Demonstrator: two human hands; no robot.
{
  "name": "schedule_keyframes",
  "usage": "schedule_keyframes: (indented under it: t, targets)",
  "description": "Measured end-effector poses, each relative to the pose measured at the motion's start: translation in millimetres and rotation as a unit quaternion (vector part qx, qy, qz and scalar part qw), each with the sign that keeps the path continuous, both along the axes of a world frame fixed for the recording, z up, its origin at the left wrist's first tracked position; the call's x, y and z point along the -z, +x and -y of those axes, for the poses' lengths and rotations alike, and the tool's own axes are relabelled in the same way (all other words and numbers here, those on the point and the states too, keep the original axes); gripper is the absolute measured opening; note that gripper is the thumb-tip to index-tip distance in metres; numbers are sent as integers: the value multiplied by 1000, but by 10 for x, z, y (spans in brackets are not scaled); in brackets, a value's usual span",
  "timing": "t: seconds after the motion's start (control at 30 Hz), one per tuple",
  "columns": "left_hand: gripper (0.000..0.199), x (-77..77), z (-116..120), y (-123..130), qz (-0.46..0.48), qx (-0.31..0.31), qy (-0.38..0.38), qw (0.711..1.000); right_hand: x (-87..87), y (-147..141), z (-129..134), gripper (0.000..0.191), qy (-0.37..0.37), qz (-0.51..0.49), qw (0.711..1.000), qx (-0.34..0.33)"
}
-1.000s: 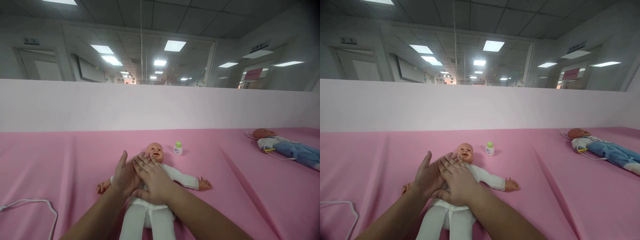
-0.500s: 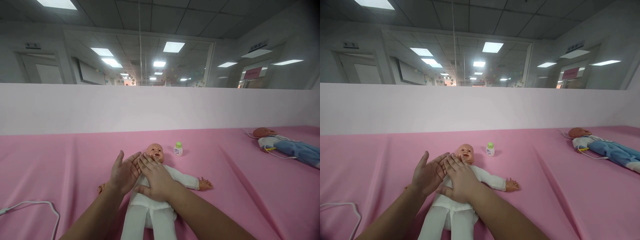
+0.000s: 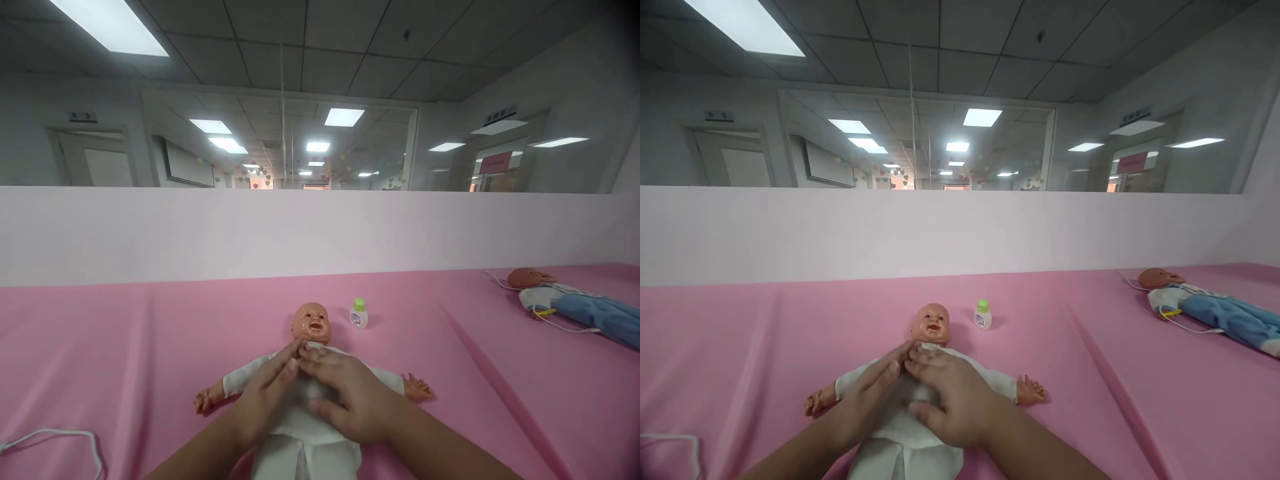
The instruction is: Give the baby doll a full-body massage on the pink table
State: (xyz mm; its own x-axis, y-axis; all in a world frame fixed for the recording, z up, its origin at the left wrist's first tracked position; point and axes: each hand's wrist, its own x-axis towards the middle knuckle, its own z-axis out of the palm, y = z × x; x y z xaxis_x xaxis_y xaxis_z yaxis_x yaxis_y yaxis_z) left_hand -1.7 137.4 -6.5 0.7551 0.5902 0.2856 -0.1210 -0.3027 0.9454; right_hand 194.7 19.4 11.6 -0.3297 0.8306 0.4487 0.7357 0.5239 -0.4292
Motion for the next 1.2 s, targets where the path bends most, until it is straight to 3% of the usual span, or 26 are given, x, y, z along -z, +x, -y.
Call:
schedule_keyframes:
  t: [0.1,0.17,0.27,0.4,0.5,0.73,0.93,1.1,1.17,1.2]
  targets:
    - [57,198,-74,-160,-95,-52,171,979,192,47,147,65,5,4,998,-68]
    - [57,341,-143,-225,-124,-77,239,960,343,57,169,60,-12,28,991,-127]
    - [57,508,-214,-247,-133,-93,280,946,449,63,132,47,-44,73,984,-156]
    - [61,594,-198,-225,-111,-86,255,957,301,126,46,79,-91,89,989,-76]
    - [61,577,-124,-219,-96,-102,202,969,229,242,-65,82,-116,84,990,1]
    - [56,420,-73,-242,-105,-98,142,979,397,510,-139,84,-150,59,980,112]
    - [59,322,-103,-462,-166,-16,221,961,321,604,-38,71,-161,22,975,153]
    - [59,261,117,-308,-135,175,294,930,241,601,-21,61,-159,4,977,141]
    - [62,167,197,-188,-130,186,301,926,226,596,-14,60,-158,-1,978,139]
    - [61,105,217,-135,-136,160,303,929,223,594,-9,61,-157,-3,978,137]
